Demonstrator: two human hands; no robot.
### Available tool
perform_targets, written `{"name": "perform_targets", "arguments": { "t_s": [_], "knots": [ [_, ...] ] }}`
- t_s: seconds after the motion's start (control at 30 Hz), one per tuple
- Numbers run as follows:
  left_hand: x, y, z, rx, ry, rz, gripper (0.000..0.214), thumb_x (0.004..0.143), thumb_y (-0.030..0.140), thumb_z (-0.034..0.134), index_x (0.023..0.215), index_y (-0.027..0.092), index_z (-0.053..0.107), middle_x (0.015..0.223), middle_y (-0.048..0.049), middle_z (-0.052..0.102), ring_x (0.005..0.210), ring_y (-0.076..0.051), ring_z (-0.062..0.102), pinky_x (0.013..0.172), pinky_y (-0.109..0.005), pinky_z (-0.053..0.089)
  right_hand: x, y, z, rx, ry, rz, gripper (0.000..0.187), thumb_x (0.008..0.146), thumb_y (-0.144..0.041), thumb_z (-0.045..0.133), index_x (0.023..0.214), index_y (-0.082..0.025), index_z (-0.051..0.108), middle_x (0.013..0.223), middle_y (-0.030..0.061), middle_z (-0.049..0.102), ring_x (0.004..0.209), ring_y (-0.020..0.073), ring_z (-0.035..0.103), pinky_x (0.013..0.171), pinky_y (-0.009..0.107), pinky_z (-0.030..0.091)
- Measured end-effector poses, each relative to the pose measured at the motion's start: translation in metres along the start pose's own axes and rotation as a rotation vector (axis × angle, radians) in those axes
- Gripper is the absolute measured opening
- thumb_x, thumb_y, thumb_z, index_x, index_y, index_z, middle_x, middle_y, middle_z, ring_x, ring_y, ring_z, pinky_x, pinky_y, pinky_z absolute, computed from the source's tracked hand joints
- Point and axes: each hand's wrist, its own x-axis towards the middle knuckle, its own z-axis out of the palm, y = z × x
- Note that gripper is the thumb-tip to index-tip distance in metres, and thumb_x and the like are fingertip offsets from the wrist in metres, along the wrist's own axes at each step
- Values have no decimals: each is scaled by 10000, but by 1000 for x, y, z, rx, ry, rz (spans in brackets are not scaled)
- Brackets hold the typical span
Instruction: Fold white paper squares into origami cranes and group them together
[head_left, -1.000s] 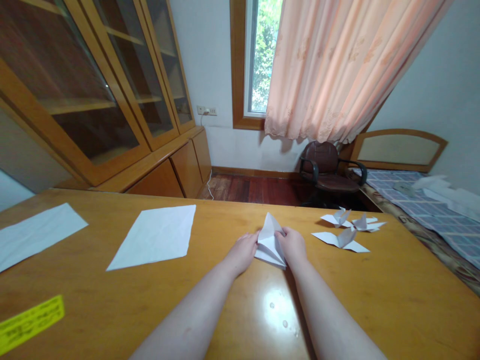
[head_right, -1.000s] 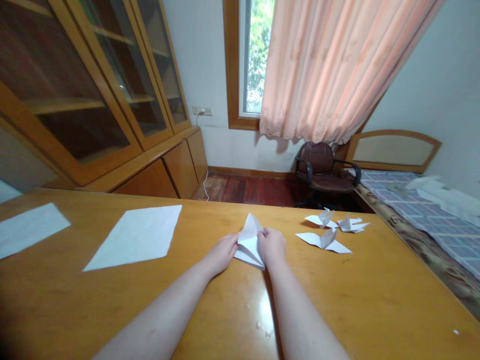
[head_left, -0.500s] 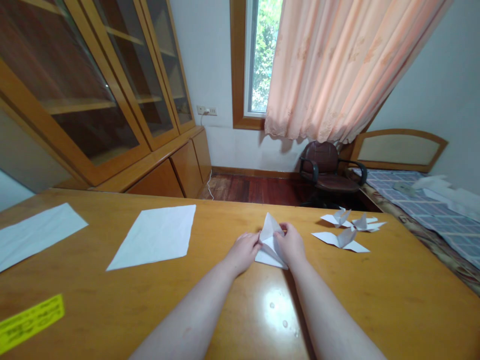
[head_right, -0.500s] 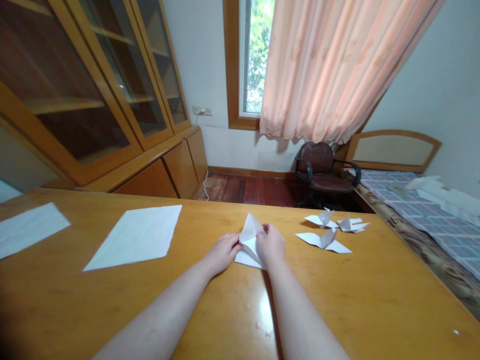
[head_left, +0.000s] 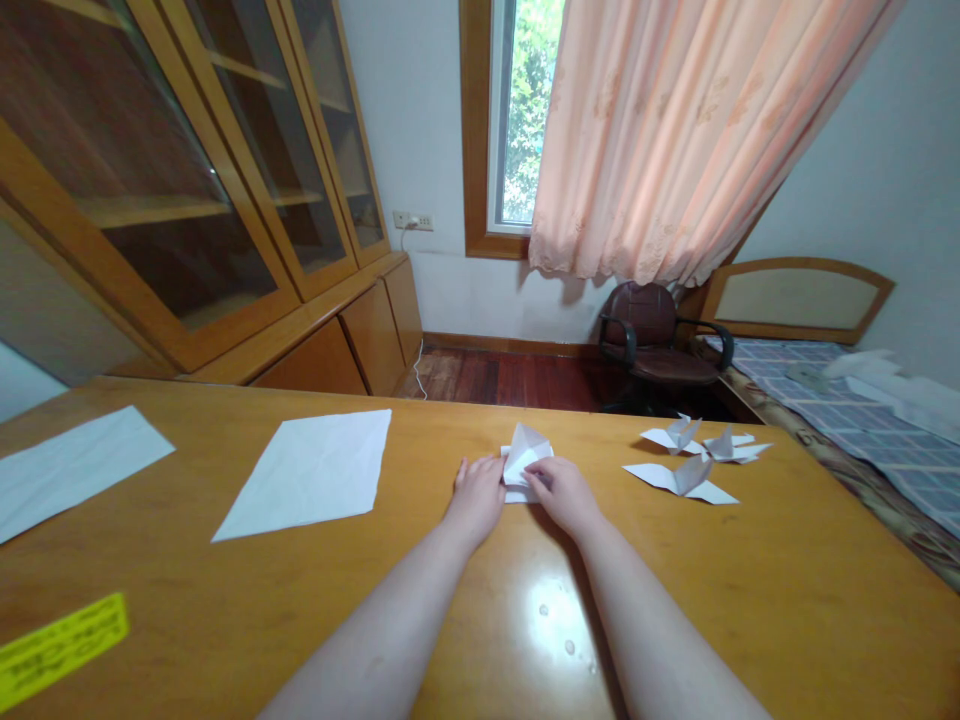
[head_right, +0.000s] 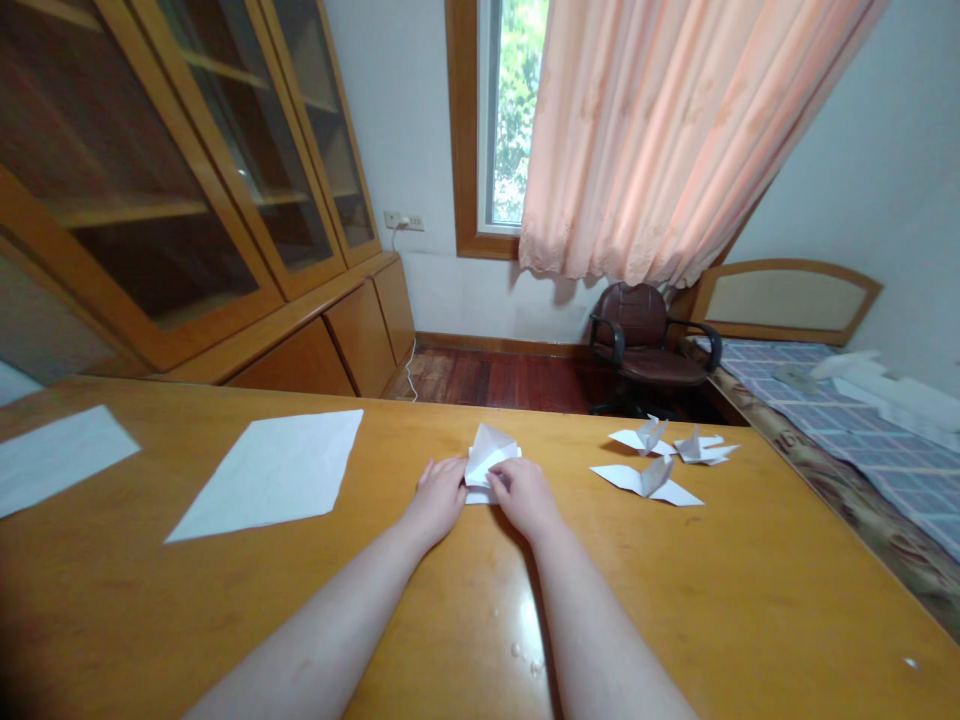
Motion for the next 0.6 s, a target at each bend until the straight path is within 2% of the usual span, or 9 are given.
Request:
{"name": "perform_targets", "arguments": {
  "t_s": [0.1, 0.23, 0.4, 0.6],
  "knots": [
    [0, 0, 0, 13, 5, -25, 433, 821, 131, 449, 1237, 244, 477, 1253, -70, 549, 1228, -215, 412, 1097, -464, 135, -2, -6, -2, 55, -120, -83, 185, 826, -336, 561, 879, -210, 687, 898, 44, 684, 859, 170, 591, 821, 288, 396],
    [1, -1, 0, 12, 17, -63, 430, 817, 150, 473, 1233, 260, 482, 1242, -62, 559, 1226, -223, 412, 1091, -477, 136, -3, -6, -1, 52, -123, -89, 280, 753, -390, 649, 979, -229, 681, 1001, 60, 671, 949, 198, 581, 881, 327, 392],
    [1, -3, 3, -10, 23, -38, 461, 798, 188, 512, 1253, 248, 466, 1269, -68, 537, 1225, -227, 412, 1095, -468, 143, -1, 3, 6, 15, -135, -101, 202, 792, -270, 606, 969, -274, 703, 1070, 43, 649, 1007, 185, 560, 922, 329, 382],
    [0, -4, 6, -76, 11, 65, 580, 781, 214, 520, 1341, 195, 372, 1367, -87, 449, 1302, -228, 328, 1112, -443, 135, -1, 6, 7, 74, -96, -86, 214, 761, -137, 559, 839, -240, 729, 990, 35, 663, 939, 158, 578, 898, 291, 405]
  ]
}}
